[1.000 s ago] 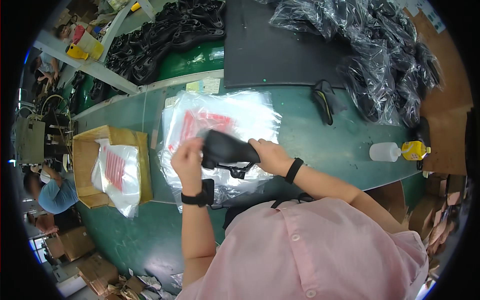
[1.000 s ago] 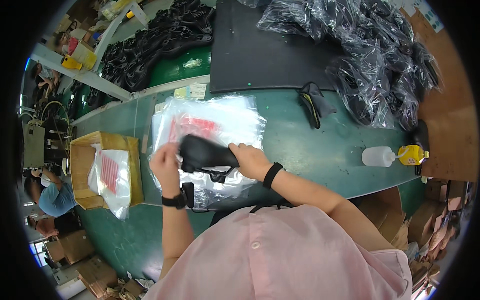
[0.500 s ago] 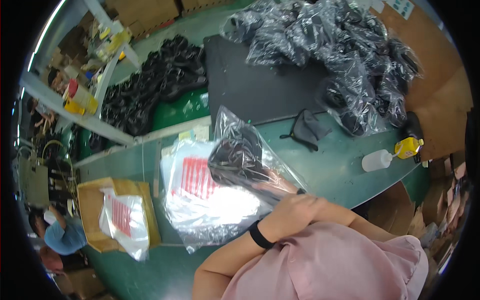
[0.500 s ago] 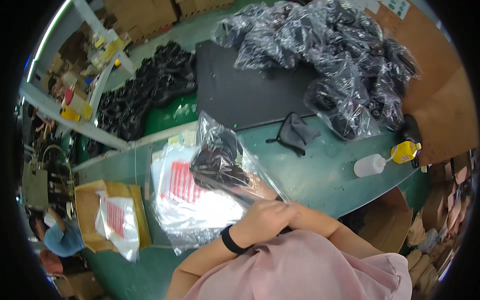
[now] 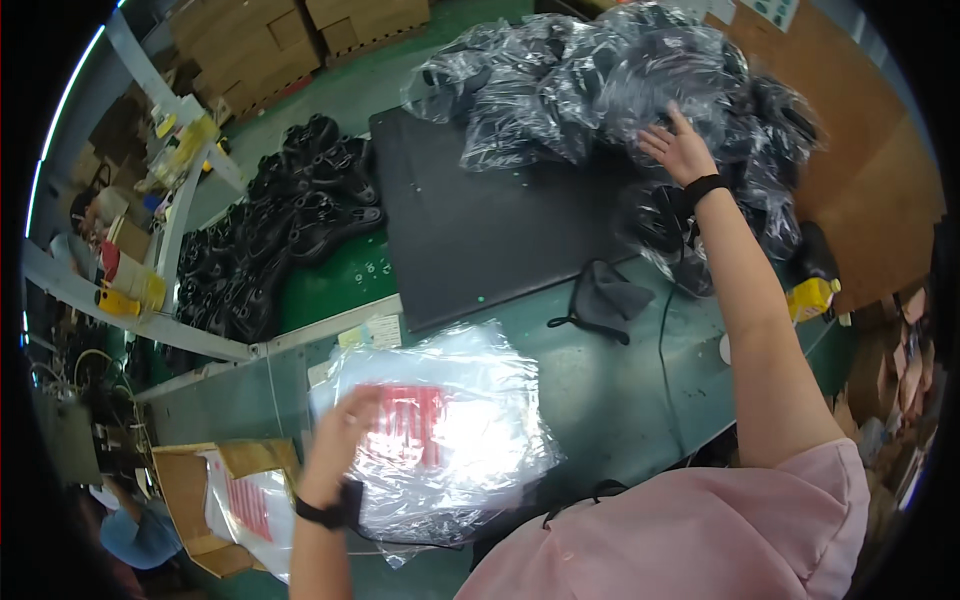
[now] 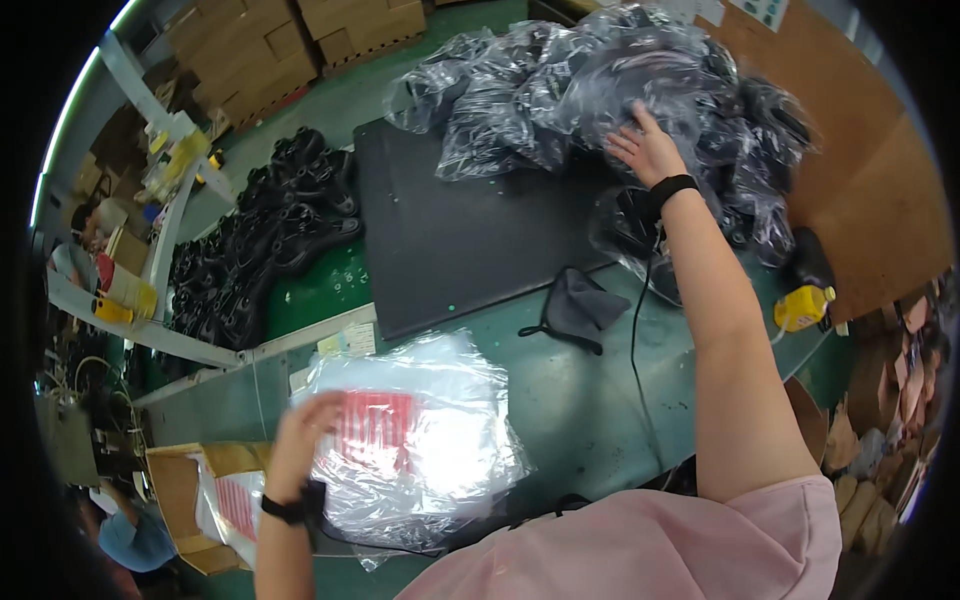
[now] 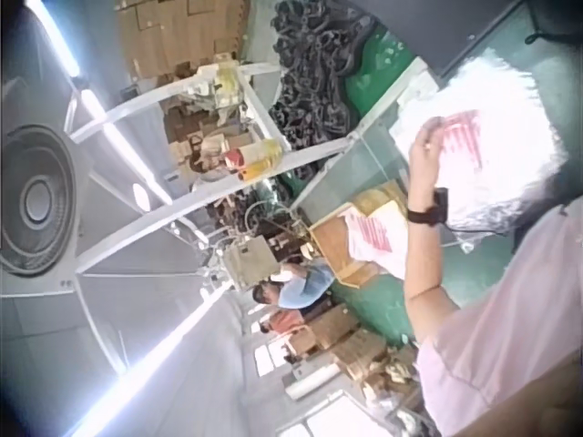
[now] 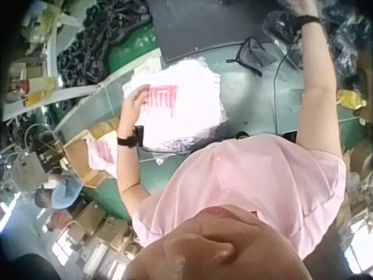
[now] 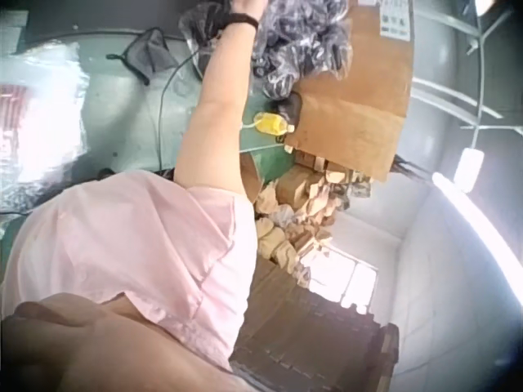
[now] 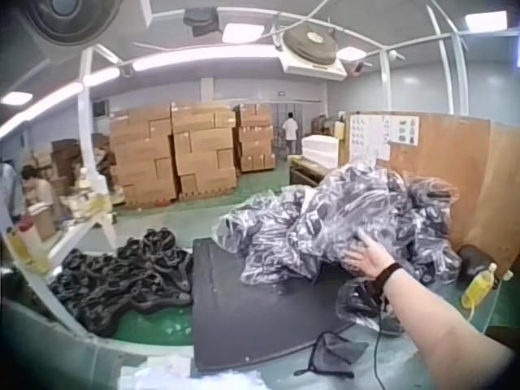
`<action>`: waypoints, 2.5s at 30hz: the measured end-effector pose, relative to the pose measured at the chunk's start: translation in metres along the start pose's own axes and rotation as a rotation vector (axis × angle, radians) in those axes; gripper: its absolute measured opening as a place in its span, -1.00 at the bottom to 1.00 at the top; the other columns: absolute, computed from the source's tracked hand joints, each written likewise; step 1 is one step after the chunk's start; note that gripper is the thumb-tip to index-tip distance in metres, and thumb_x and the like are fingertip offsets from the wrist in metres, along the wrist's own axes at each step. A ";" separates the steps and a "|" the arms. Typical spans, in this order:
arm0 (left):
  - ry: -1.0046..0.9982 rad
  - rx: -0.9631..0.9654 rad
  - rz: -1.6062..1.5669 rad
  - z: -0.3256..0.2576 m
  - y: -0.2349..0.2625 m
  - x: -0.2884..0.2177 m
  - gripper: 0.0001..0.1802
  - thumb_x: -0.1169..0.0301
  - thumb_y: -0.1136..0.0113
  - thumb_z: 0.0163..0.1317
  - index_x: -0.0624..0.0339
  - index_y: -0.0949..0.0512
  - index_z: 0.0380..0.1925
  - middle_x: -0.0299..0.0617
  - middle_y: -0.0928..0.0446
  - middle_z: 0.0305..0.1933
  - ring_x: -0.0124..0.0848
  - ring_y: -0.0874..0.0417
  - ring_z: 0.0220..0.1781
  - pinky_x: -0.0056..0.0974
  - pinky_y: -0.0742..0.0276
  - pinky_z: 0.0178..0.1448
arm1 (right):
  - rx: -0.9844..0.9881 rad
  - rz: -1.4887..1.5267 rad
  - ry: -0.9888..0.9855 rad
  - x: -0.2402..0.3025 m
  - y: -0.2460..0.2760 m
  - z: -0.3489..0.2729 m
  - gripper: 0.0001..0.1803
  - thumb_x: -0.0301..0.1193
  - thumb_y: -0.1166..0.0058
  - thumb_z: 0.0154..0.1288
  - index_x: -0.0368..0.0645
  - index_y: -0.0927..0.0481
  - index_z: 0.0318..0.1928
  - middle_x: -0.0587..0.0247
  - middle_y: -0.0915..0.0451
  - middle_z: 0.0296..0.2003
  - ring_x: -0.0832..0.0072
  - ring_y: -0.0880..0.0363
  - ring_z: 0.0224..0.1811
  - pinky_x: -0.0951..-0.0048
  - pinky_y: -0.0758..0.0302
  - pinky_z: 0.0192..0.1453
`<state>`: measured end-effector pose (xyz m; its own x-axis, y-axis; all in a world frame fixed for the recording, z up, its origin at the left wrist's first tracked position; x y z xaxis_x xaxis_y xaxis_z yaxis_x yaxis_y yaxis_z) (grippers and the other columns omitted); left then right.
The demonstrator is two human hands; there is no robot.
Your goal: The person cleans black bicycle seats at a factory workstation. They pick up a seat, wipe it with a cloth, and place it into a clear plastic bag. The person repeats this process for multiple seats, handling them one at a time.
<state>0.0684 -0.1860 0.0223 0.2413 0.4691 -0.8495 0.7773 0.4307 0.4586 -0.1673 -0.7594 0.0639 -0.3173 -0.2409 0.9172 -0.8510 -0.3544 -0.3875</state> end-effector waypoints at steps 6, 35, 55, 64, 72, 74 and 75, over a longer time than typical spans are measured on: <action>0.163 -0.411 -0.075 0.164 0.161 0.117 -0.63 0.12 -0.10 0.30 0.20 -0.60 -0.17 -0.37 -0.53 -0.37 -0.62 -0.43 -0.42 -0.44 -0.36 -0.39 | 0.577 -0.525 -0.219 -0.194 -0.138 -0.089 -0.59 -0.27 -0.14 0.27 -0.23 -0.49 0.04 0.24 -0.60 -0.28 0.53 -0.58 -0.31 0.47 -0.56 -0.33; -0.224 -0.515 0.959 0.321 0.144 0.072 -0.68 0.25 -0.41 -0.07 0.17 -0.55 -0.40 -0.11 -0.56 -0.31 -0.13 -0.51 -0.08 -0.04 -0.35 0.11 | 0.909 -0.923 -0.136 -0.321 -0.226 -0.220 -0.62 -0.51 -0.16 0.13 -0.20 -0.50 0.00 0.04 -0.59 -0.16 0.23 -0.58 -0.08 0.32 -0.52 0.03; -0.986 0.201 0.528 -0.095 -0.202 -0.204 -0.34 0.08 -0.33 -0.03 0.04 -0.45 0.10 -0.19 -0.36 0.28 -0.13 -0.25 0.37 0.13 -0.17 0.31 | 0.686 0.819 -1.058 -0.192 -0.149 -0.363 -0.36 0.18 0.18 0.37 -0.09 -0.46 0.12 0.08 -0.50 0.07 0.27 -0.61 -0.09 0.20 -0.57 -0.05; -0.428 -0.119 0.159 0.002 -0.098 -0.137 -0.36 0.22 -0.19 0.14 0.14 -0.37 0.24 -0.01 -0.44 0.22 -0.06 -0.46 0.22 -0.10 -0.35 0.27 | 0.844 0.798 -1.028 -0.159 -0.060 -0.439 -0.15 0.33 0.23 0.25 -0.12 -0.33 0.24 -0.03 -0.40 -0.31 0.29 -0.46 -0.54 0.47 -0.28 -0.71; -0.622 -0.393 0.751 -0.108 -0.170 -0.219 0.17 0.06 -0.53 -0.28 0.16 -0.16 0.38 0.13 -0.24 0.36 0.01 -0.29 0.36 -0.09 -0.18 0.41 | 0.823 0.742 -1.022 -0.152 -0.029 -0.459 -0.04 0.37 0.17 0.18 -0.20 -0.26 0.28 -0.10 -0.40 -0.23 0.28 -0.49 -0.52 0.48 -0.31 -0.74; -0.527 -0.381 0.728 -0.111 -0.176 -0.215 0.21 0.06 -0.54 -0.31 0.09 -0.13 0.40 0.13 -0.26 0.34 0.01 -0.32 0.34 -0.11 -0.24 0.37 | 0.861 0.736 -1.029 -0.146 -0.025 -0.467 -0.04 0.37 0.17 0.19 -0.21 -0.25 0.28 -0.11 -0.39 -0.23 0.27 -0.50 -0.53 0.48 -0.33 -0.74; -0.513 -0.364 0.524 -0.100 -0.163 -0.211 0.21 0.07 -0.54 -0.31 0.07 -0.12 0.41 0.13 -0.30 0.32 -0.01 -0.36 0.32 -0.14 -0.28 0.34 | 0.881 0.738 -1.025 -0.143 -0.023 -0.469 -0.04 0.37 0.18 0.19 -0.21 -0.25 0.28 -0.11 -0.39 -0.24 0.26 -0.50 -0.54 0.47 -0.33 -0.74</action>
<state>-0.1675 -0.2778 0.1525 0.8253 0.3058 -0.4747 0.2740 0.5181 0.8102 -0.2985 -0.2929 -0.0144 0.1854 -0.9640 0.1907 -0.0128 -0.1964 -0.9804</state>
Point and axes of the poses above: each hand's wrist, its own z-axis towards the middle knuckle, its own y-axis out of the back of the hand, x = y × z, the point moved 10 cm from there along z, towards the middle knuckle
